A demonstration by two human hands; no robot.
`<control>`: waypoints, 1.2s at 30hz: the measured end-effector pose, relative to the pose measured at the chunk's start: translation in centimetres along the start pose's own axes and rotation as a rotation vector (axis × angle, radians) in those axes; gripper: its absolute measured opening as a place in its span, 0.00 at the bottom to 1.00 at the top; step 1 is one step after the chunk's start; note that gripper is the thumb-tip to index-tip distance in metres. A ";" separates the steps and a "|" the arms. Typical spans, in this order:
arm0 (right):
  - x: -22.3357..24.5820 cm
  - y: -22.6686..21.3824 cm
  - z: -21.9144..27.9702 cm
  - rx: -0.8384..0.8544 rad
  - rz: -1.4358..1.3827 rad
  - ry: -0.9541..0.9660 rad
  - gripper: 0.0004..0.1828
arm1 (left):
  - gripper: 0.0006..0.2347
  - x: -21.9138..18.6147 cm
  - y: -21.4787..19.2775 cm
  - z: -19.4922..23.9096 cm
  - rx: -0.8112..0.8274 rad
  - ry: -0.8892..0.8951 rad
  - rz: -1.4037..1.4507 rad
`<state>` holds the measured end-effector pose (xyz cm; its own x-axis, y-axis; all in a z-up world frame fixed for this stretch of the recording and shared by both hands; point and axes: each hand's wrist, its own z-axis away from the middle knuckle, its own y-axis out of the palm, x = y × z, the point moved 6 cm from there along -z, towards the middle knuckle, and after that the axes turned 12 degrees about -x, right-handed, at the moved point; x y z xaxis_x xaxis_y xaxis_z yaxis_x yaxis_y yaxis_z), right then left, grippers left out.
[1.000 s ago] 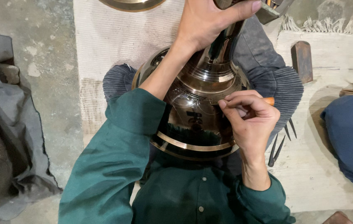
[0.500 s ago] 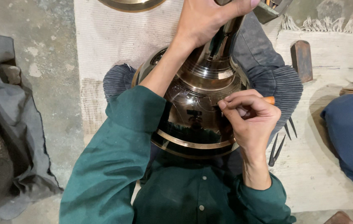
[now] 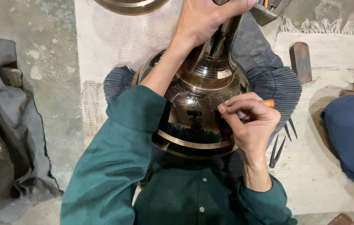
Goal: The person sits on the floor and uses a small hand tool to engrave a decorative pattern onto the surface of a polished metal lamp base. The person holds the lamp steady with one hand while carefully carving lines into the metal with the other.
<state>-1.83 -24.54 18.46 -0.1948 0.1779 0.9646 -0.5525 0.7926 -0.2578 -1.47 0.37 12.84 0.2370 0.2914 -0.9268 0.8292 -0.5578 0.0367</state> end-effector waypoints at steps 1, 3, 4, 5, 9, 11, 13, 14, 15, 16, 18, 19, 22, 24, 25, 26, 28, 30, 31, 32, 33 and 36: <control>0.0 0.0 0.0 0.001 0.000 -0.005 0.10 | 0.17 0.0 0.0 0.0 0.003 -0.002 0.012; 0.0 0.1 0.1 -0.008 -0.016 -0.015 0.10 | 0.17 0.1 0.0 -0.1 0.007 -0.020 -0.034; 0.0 0.1 0.1 -0.012 -0.025 -0.020 0.10 | 0.17 0.1 0.0 -0.1 0.009 -0.029 -0.058; -0.1 0.1 0.1 -0.021 -0.019 -0.016 0.10 | 0.15 0.0 0.0 -0.1 0.011 -0.022 -0.025; 0.0 0.0 0.3 -0.021 -0.013 -0.031 0.10 | 0.12 0.1 0.1 0.0 0.018 -0.042 0.029; 0.1 -0.1 0.4 -0.011 -0.007 -0.037 0.10 | 0.12 0.2 0.1 -0.1 0.019 -0.054 0.022; 0.1 -0.2 0.4 -0.008 0.011 -0.023 0.10 | 0.11 0.2 0.1 -0.1 0.021 -0.049 0.022; 0.1 -0.2 0.4 -0.008 -0.005 -0.024 0.10 | 0.11 0.2 0.1 0.0 0.018 -0.061 0.031; 0.0 -0.1 0.4 -0.009 -0.021 -0.024 0.10 | 0.11 0.3 0.0 0.1 0.015 -0.072 0.040; 0.0 -0.1 0.4 -0.011 -0.037 -0.025 0.10 | 0.11 0.4 0.1 0.1 0.015 -0.083 0.050; 0.0 -0.2 0.4 -0.018 -0.025 -0.039 0.10 | 0.11 0.6 0.2 0.0 0.014 -0.103 0.049; 0.0 -0.2 0.5 -0.021 -0.020 -0.045 0.10 | 0.11 0.8 0.2 -0.1 0.013 -0.114 0.048; 0.3 -0.3 0.6 0.003 0.000 -0.093 0.10 | 0.11 1.3 0.2 -0.2 0.013 -0.121 0.032; 0.2 -0.4 0.7 -0.003 -0.011 -0.077 0.11 | 0.11 1.5 0.2 0.0 0.015 -0.116 0.027; 0.2 -0.5 0.8 -0.005 -0.017 -0.069 0.11 | 0.11 1.7 0.2 0.1 0.015 -0.113 0.025; 0.2 -0.4 0.9 -0.011 -0.023 -0.073 0.11 | 0.10 1.9 0.3 0.1 0.022 -0.100 0.006; 0.1 -0.4 0.9 -0.026 -0.036 -0.082 0.10 | 0.09 2.5 0.6 -0.1 0.038 -0.075 -0.031; 0.2 -0.5 1.0 -0.032 -0.010 -0.090 0.10 | 0.08 2.7 0.8 -0.2 0.058 0.022 -0.064; 0.2 -0.5 1.1 -0.034 0.002 -0.095 0.10 | 0.08 2.9 0.9 -0.2 0.068 0.070 -0.081; 0.3 -0.5 1.1 -0.022 0.007 -0.110 0.11 | 0.08 3.4 0.9 -0.1 0.070 0.052 -0.072; 0.5 -0.6 1.1 -0.009 0.012 -0.126 0.11 | 0.07 3.9 1.0 0.0 0.071 0.033 -0.063; 0.7 -0.7 1.3 0.005 -0.023 -0.140 0.11 | 0.06 4.8 1.3 0.2 0.108 0.151 -0.163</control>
<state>-2.64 -25.69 19.19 -0.2929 0.0763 0.9531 -0.5618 0.7928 -0.2361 0.66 0.83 8.37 0.1841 0.4924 -0.8507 0.8054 -0.5717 -0.1567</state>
